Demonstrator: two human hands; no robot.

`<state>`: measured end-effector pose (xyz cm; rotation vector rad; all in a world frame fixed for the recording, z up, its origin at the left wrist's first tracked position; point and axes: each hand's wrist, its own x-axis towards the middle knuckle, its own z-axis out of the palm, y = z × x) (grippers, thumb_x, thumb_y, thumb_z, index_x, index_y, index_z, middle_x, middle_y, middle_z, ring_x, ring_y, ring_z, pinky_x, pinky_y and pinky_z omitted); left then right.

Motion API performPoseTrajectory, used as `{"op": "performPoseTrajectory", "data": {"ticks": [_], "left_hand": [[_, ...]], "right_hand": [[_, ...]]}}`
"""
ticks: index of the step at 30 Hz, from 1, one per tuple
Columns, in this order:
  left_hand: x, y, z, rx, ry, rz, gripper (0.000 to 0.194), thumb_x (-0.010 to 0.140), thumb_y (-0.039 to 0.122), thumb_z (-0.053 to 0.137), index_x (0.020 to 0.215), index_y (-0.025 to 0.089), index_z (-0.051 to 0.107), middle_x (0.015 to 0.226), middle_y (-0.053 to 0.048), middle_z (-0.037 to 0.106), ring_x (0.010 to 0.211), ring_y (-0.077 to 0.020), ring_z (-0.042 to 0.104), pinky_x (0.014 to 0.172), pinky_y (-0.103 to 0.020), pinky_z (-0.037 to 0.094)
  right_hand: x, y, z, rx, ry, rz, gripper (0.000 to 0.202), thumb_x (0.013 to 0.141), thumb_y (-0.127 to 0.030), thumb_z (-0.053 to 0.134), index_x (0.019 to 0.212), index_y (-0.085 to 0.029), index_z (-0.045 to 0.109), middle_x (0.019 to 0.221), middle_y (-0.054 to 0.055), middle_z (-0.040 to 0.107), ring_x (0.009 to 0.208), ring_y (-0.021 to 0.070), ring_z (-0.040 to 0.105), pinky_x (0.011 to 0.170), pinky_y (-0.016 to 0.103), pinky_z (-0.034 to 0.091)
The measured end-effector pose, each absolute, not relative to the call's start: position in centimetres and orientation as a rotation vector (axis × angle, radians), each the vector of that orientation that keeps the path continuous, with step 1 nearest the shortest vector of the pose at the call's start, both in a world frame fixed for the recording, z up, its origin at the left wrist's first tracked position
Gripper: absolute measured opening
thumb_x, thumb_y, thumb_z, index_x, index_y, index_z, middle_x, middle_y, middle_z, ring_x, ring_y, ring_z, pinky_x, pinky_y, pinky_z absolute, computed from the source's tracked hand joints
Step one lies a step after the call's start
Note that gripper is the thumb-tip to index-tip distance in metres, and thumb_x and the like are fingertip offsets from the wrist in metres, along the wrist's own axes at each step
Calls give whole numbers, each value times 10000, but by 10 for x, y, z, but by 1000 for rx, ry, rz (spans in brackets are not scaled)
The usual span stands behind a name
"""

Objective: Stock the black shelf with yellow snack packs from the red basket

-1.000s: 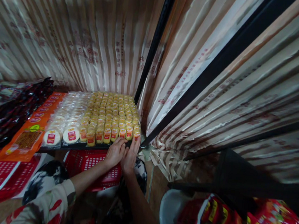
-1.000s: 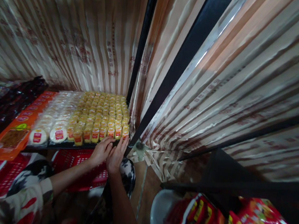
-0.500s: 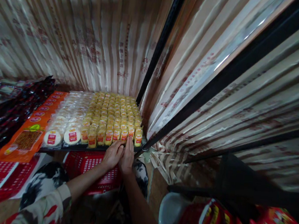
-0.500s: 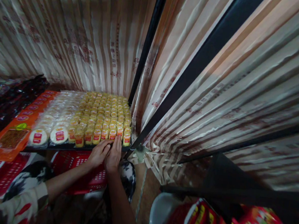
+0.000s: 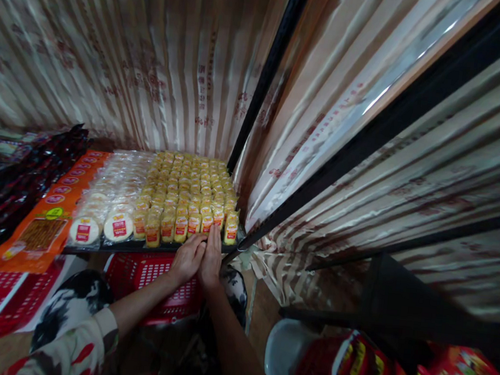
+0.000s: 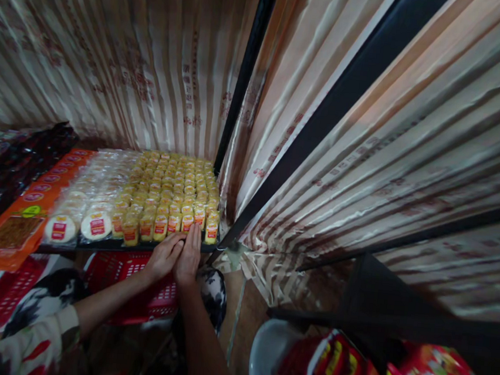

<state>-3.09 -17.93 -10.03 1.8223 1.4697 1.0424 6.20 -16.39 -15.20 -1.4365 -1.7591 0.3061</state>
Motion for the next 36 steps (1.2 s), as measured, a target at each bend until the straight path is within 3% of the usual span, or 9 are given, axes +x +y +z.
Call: {"op": "performPoseTrajectory", "data": {"ticks": [14,21,27,36], "left_hand": [[-25,-179,-97,1818,1468,1040,352,898,276,312,1097,144,570,1121,-109,605,1069,-189,550,972,-379,427],[-24,-180,-103,1785,1514,1052,330,898,276,320,1056,153,581,1103,-100,618,1065,-185,557,969,-368,431],[-25,-178,-103,1785,1498,1056,332,899,283,315,1038,148,586,1067,-100,629,1020,-184,577,939,-364,452],[-24,-178,-103,1758,1505,1068,338,899,296,305,1015,155,590,1035,-99,633,997,-186,580,923,-367,460]], "right_hand": [[70,-171,-127,-1340,-1779,131,494,896,-176,285,1384,-110,326,1373,153,410,1332,217,260,1040,479,332],[75,-175,-125,-1571,-1619,-30,457,884,-166,311,1325,-108,416,1495,169,102,1376,293,87,1036,539,277],[70,-167,-129,-1647,-1615,-47,442,856,-147,350,1277,-121,484,1504,155,-15,1371,338,48,1022,551,268],[65,-174,-116,-1822,-1603,-22,447,867,-201,356,1291,-115,467,1467,227,140,1325,353,189,946,550,325]]}}
